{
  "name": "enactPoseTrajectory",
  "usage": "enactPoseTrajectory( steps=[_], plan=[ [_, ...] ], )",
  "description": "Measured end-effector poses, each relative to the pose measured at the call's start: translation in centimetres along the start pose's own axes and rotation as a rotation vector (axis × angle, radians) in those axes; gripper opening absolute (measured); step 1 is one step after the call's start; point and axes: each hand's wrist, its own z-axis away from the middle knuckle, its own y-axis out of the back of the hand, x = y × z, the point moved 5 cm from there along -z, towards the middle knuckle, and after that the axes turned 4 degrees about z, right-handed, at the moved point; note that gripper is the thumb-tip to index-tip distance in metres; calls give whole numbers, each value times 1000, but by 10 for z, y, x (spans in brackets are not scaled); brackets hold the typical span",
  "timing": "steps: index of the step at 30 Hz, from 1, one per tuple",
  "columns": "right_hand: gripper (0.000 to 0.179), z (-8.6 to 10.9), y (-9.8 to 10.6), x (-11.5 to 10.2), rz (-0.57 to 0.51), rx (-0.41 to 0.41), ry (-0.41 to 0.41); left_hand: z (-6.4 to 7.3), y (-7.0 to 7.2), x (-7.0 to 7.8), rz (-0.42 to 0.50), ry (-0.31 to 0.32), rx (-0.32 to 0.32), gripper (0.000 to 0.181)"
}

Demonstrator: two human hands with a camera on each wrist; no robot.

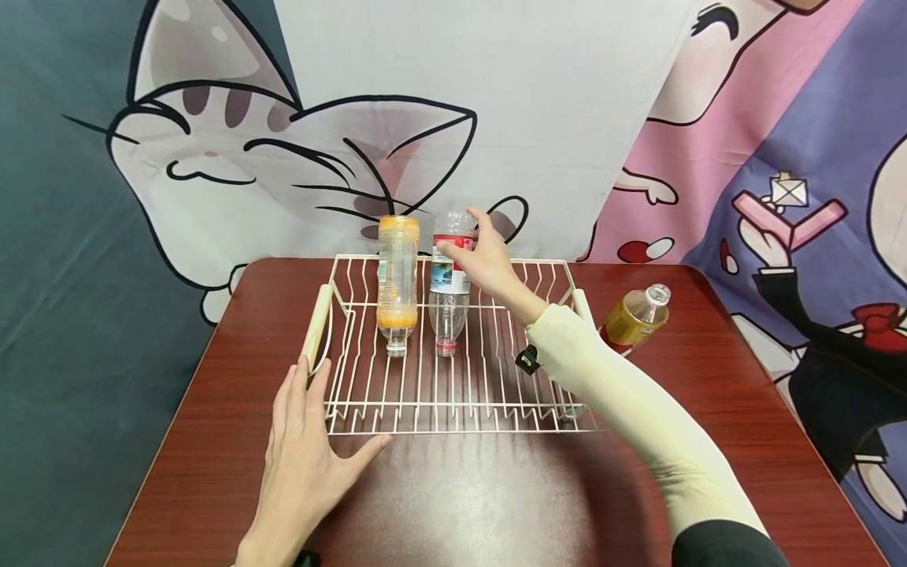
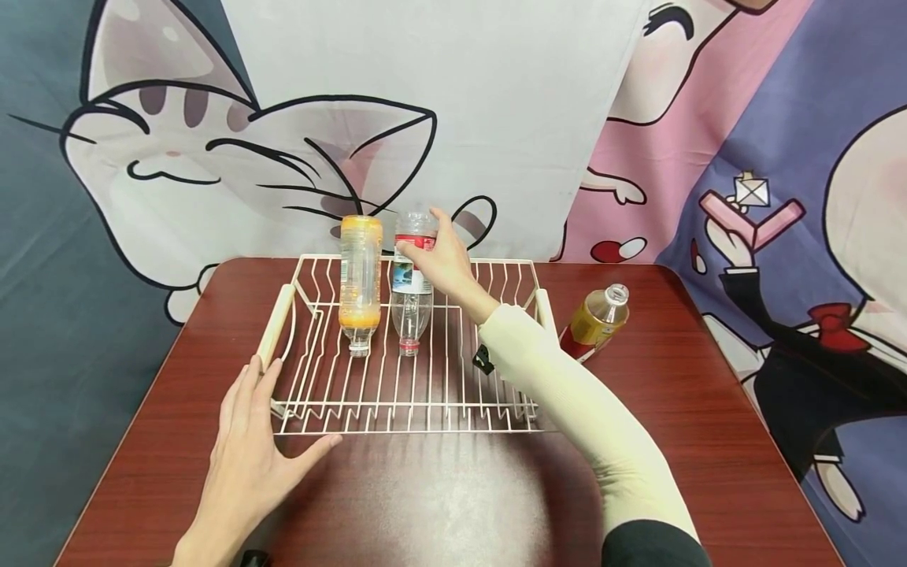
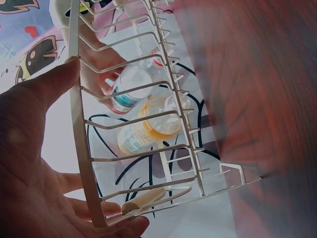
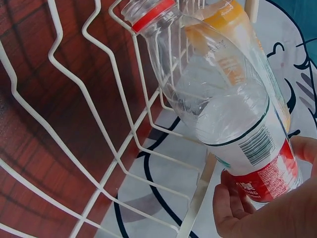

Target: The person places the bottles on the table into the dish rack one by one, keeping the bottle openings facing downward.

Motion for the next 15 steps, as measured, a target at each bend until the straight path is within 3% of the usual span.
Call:
enactPoseTrajectory(
  steps=[6,15],
  plan=[
    [90,-2,-4,5,27,-18,-31,0,0,0,-1,6,-3,129],
    [91,-4,-7,9,18,-51,-12,0,0,0,-5,-5,6,129]
  ],
)
